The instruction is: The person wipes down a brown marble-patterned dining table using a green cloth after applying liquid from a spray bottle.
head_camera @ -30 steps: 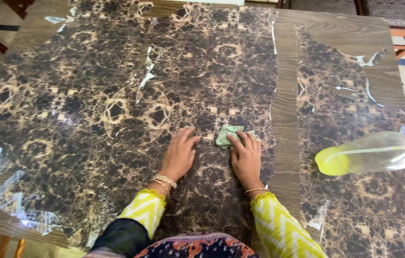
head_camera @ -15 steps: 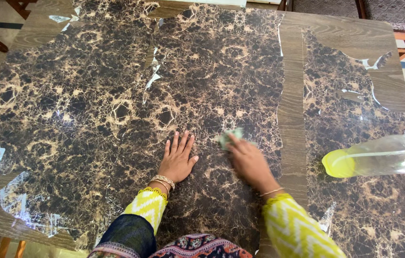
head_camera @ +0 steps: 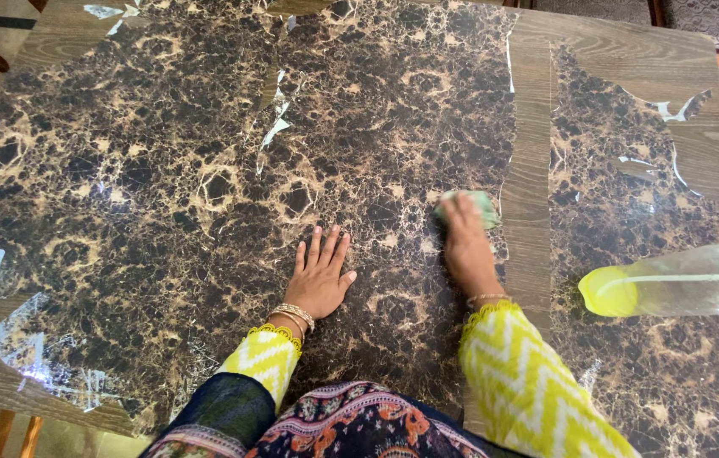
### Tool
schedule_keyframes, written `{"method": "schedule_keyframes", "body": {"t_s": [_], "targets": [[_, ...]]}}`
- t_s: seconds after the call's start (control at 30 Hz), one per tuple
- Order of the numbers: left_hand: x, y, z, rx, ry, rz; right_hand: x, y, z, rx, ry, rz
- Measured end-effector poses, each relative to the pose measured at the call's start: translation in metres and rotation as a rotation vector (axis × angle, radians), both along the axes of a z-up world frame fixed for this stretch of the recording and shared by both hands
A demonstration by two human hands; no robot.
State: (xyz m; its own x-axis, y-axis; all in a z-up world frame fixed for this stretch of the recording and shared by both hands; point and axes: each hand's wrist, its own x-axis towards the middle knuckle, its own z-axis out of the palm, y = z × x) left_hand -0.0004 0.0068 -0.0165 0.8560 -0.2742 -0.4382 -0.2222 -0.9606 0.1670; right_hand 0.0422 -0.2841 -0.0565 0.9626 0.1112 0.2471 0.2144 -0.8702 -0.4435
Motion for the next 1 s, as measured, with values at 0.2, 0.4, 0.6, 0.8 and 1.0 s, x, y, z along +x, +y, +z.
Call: {"method": "schedule_keyframes", "body": {"t_s": [0.2, 0.4, 0.6, 0.8, 1.0], "targets": [[0.000, -0.001, 0.000, -0.001, 0.012, 0.002, -0.036, -0.022, 0.011, -0.292, -0.018, 0.218], [0.000, -0.001, 0.002, -0.001, 0.004, -0.010, 0.008, -0.023, 0.008, -0.214, 0.072, 0.031], [0.000, -0.002, 0.005, 0.002, 0.033, -0.010, 0.040, 0.045, 0.014, -0.218, 0.031, 0.130], [0.002, -0.001, 0.004, -0.010, 0.022, -0.011, -0.002, 0.052, 0.029, -0.191, 0.088, 0.445], [0.000, 0.001, 0.005, -0.018, 0.010, -0.016, 0.011, 0.007, 0.015, -0.239, 0.106, 0.225]]}}
